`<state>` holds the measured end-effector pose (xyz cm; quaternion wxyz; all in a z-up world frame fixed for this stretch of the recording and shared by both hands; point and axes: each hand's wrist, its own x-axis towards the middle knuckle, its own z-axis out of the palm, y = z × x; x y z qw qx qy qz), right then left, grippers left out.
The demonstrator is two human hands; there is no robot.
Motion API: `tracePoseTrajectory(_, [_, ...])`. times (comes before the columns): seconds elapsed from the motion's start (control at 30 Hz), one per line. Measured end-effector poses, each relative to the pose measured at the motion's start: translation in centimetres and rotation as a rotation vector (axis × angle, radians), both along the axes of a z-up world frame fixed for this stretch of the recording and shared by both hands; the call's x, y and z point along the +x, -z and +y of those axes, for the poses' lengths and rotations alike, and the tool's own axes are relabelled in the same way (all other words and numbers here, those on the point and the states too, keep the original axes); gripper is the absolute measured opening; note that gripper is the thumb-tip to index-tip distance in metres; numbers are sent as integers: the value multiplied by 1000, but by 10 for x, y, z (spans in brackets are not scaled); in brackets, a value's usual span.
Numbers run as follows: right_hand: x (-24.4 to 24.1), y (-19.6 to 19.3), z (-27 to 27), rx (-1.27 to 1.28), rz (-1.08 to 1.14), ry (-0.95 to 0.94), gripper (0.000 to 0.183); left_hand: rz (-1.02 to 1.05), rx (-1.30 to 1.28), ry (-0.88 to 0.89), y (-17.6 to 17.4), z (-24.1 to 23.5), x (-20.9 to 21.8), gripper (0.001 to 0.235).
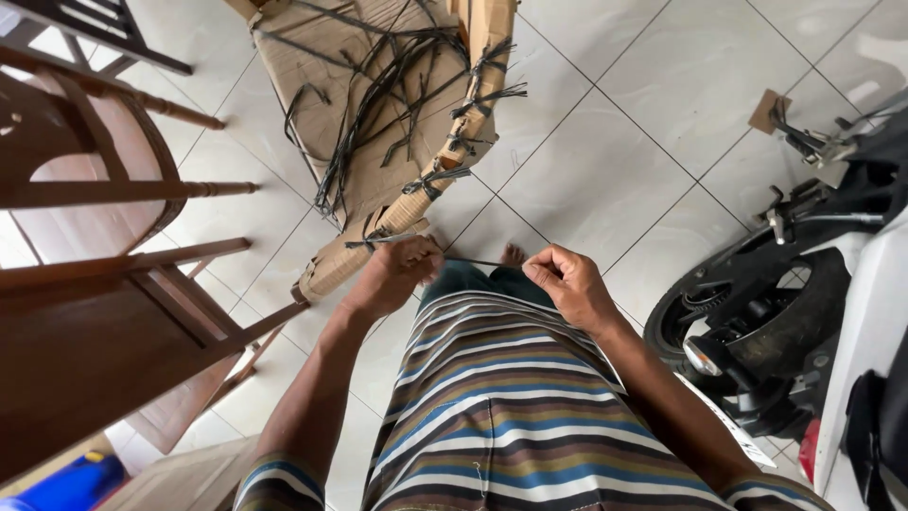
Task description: Wrapping a wooden chair frame with protective cardboard and securing it with plastic ties.
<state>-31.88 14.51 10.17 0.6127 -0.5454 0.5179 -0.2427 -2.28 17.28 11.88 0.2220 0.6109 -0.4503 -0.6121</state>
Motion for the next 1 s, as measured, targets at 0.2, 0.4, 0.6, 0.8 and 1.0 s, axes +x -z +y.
tracePoseTrajectory(0.2, [12,-5,9,-11,67,23,10,11,-95,64,26,-20,16,22])
tracePoseTrajectory(0.4, [53,-1,19,-21,107,28,10,-91,-51,-22,30,-3,65,32])
tracePoseTrajectory(0.6, [72,22,21,25,249,110,9,-266,-212,-60,43,2,155,25])
tracePoseTrajectory(0.8, [56,64,21,48,441,265,11,-167,7,-506,124,11,207,30])
tracePoseTrajectory(1.0, [29,164,16,281,582,596,17,-26,159,-754,143,-17,220,33])
